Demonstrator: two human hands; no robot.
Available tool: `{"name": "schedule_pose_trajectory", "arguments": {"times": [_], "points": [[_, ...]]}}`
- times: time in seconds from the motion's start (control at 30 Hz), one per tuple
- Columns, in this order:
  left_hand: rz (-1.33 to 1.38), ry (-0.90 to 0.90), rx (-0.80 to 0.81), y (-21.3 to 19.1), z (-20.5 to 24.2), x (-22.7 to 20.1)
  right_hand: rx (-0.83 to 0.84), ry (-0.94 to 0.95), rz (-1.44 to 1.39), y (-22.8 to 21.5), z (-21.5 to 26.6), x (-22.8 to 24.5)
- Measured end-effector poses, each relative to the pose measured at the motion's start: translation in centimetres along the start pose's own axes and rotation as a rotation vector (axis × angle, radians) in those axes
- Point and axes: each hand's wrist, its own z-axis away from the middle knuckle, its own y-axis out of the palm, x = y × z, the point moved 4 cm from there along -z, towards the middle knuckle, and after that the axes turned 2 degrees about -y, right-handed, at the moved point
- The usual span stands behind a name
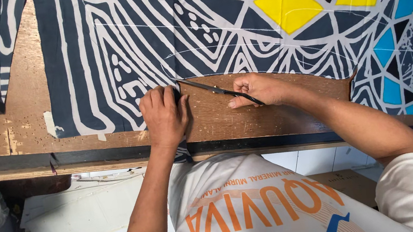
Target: The person uses shears to cut a patterned fabric laid on a wooden workbench. They follow the pattern lines, repositioning the fabric as needed and removing cut pieces to continue cutting along the design.
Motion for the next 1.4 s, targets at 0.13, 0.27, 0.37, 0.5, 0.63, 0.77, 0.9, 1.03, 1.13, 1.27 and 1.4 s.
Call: {"name": "schedule_pose_trajectory", "arguments": {"times": [0.13,0.27,0.37,0.5,0.63,0.77,0.9,1.03,1.13,1.27,1.4], "points": [[-0.006,0.037,-0.031,0.0,0.2,1.1,-0.034,-0.049,0.095,0.2,-0.7,1.1],[0.034,0.008,-0.024,0.9,0.8,1.8,-0.062,-0.044,0.172,0.6,-0.9,1.5],[0.049,-0.001,-0.02,1.0,0.9,2.2,-0.073,-0.136,0.103,1.3,-0.5,2.3],[0.042,0.008,-0.012,0.8,0.8,2.3,-0.082,0.083,-0.029,3.0,0.8,1.8],[0.053,0.022,0.001,0.9,0.6,2.5,-0.124,0.033,-0.17,5.1,0.8,1.9],[0.073,0.019,0.028,1.1,0.6,3.1,-0.226,-0.002,-0.16,7.6,-0.5,1.4],[0.103,0.011,0.058,1.0,0.3,3.6,-0.28,-0.077,-0.337,10.6,-1.0,1.1],[0.163,0.01,0.078,0.8,0.4,4.0,-0.303,-0.031,-0.484,13.3,-0.8,0.9],[0.239,-0.02,0.071,0.8,0.2,4.4,-0.326,-0.01,-0.582,14.6,-1.4,1.4],[0.304,-0.045,0.055,0.6,0.3,4.8,-0.391,-0.009,-0.615,16.1,-2.9,2.3],[0.343,-0.055,0.04,0.6,0.1,4.9,-0.502,-0.144,-0.601,16.6,-3.9,3.2]]}}
